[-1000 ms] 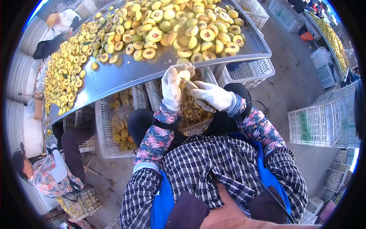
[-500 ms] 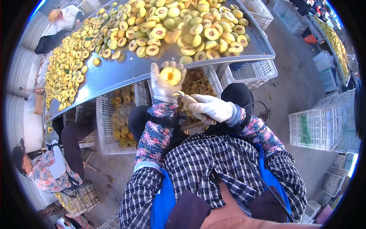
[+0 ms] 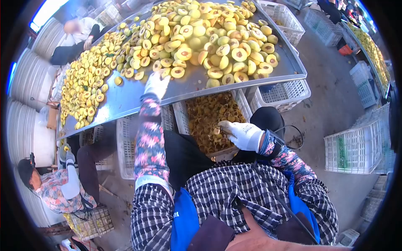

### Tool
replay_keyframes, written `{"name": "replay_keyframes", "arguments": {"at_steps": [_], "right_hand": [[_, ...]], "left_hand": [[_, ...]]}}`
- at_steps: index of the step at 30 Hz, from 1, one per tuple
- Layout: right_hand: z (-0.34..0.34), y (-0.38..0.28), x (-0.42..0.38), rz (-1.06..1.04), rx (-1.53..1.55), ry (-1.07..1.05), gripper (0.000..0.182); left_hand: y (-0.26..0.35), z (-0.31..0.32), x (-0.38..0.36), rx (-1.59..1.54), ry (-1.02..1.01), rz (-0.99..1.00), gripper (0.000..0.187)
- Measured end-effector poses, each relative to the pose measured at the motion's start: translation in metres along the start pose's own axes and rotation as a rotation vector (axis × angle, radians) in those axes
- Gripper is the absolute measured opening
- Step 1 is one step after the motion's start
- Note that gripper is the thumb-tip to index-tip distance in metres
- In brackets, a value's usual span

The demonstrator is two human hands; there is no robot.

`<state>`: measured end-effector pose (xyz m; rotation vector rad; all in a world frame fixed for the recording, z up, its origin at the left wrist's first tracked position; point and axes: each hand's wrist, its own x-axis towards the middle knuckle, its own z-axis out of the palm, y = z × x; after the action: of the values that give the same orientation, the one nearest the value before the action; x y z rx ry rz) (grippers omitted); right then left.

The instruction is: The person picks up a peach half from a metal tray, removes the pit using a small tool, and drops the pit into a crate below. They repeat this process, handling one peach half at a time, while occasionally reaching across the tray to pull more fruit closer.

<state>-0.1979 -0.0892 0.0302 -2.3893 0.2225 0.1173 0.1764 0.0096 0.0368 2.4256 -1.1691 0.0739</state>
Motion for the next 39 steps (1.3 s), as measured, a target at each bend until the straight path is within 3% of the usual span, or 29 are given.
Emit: {"name": "replay_keyframes", "arguments": {"at_steps": [3,5,7,8,9,10,11,13,15,16,17,19,21,22,23,24,25,26,27,29,31,34,39], "right_hand": [[0.016,0.01,0.004,-0.023,0.015,0.023,0.047],[0.001,-0.005,-0.007,0.056,0.04,-0.039,0.05],[0.023,0.017,-0.007,-0.046,0.092,0.02,0.054],[0.032,0.026,-0.008,-0.079,0.046,0.054,0.054],[0.044,0.035,-0.003,-0.096,0.028,0.062,0.059],[0.026,0.02,-0.007,-0.124,0.059,0.019,0.061],[0.021,0.014,-0.01,-0.115,0.042,0.018,0.062],[0.024,0.012,-0.01,-0.068,0.048,0.01,0.063],[0.017,0.005,-0.012,-0.036,0.098,0.024,0.055],[0.019,0.008,-0.012,-0.035,0.096,0.024,0.055],[0.022,0.013,-0.01,-0.105,0.135,0.107,0.05],[0.014,0.009,-0.014,-0.184,0.182,0.234,0.037],[-0.018,-0.012,-0.024,-0.042,0.196,0.2,0.031],[-0.016,-0.009,-0.018,-0.151,0.287,0.384,0.028],[-0.012,-0.006,-0.014,-0.289,0.242,0.627,0.025],[-0.026,-0.017,-0.018,-0.058,0.251,0.517,0.027],[-0.038,-0.024,-0.018,-0.063,0.242,0.501,0.031],[-0.046,-0.034,-0.015,-0.093,0.216,0.616,0.033],[-0.05,-0.038,-0.009,-0.105,0.165,0.667,0.035],[-0.055,-0.045,-0.007,-0.069,0.214,0.638,0.037],[-0.047,-0.035,-0.004,-0.157,0.095,0.716,0.038],[-0.042,-0.035,0.002,-0.156,-0.077,0.754,0.04],[-0.043,-0.043,0.003,-0.069,-0.179,0.651,0.036]], "left_hand": [[0.02,0.031,0.032,0.138,-0.095,-0.11,0.052],[0.023,0.045,0.045,0.28,-0.183,-0.083,0.046],[0.015,0.059,0.05,-0.031,-0.252,0.03,0.036],[-0.02,0.082,0.074,0.246,-0.248,-0.081,0.043],[-0.061,0.106,0.093,-0.072,-0.319,0.098,0.033],[-0.035,0.084,0.087,-0.404,-0.448,0.249,0.025],[-0.007,0.068,0.065,-0.245,-0.345,-0.161,0.054],[0.031,0.045,0.041,-0.123,-0.337,-0.179,0.082],[-0.001,0.075,0.048,-0.132,-0.347,-0.162,0.087],[-0.012,0.084,0.042,-0.518,-0.395,-0.252,0.072],[0.009,0.067,0.022,-0.525,-0.393,-0.255,0.072],[0.068,0.023,-0.012,-1.225,-0.324,-0.306,0.05],[0.076,0.029,-0.034,-1.867,-0.399,-0.172,0.034],[0.112,0.013,-0.056,-1.983,-0.416,-0.199,0.03],[0.148,0.002,-0.07,-1.944,-0.432,-0.094,0.028],[0.162,-0.002,-0.085,-2.02,-0.374,-0.19,0.02],[0.146,0.02,-0.084,-1.93,-0.41,-0.002,0.014],[0.161,0.015,-0.088,-1.559,-0.326,-0.037,0.012],[0.181,0.012,-0.095,-1.688,-0.197,-0.098,0.023],[0.199,-0.005,-0.105,-2.255,-0.279,-0.432,0.038],[0.207,-0.007,-0.114,-2.233,-0.272,-0.427,0.047],[0.202,-0.002,-0.114,-2.237,-0.228,-0.393,0.045],[0.194,0.005,-0.111,-2.228,-0.273,-0.44,0.041]]}}
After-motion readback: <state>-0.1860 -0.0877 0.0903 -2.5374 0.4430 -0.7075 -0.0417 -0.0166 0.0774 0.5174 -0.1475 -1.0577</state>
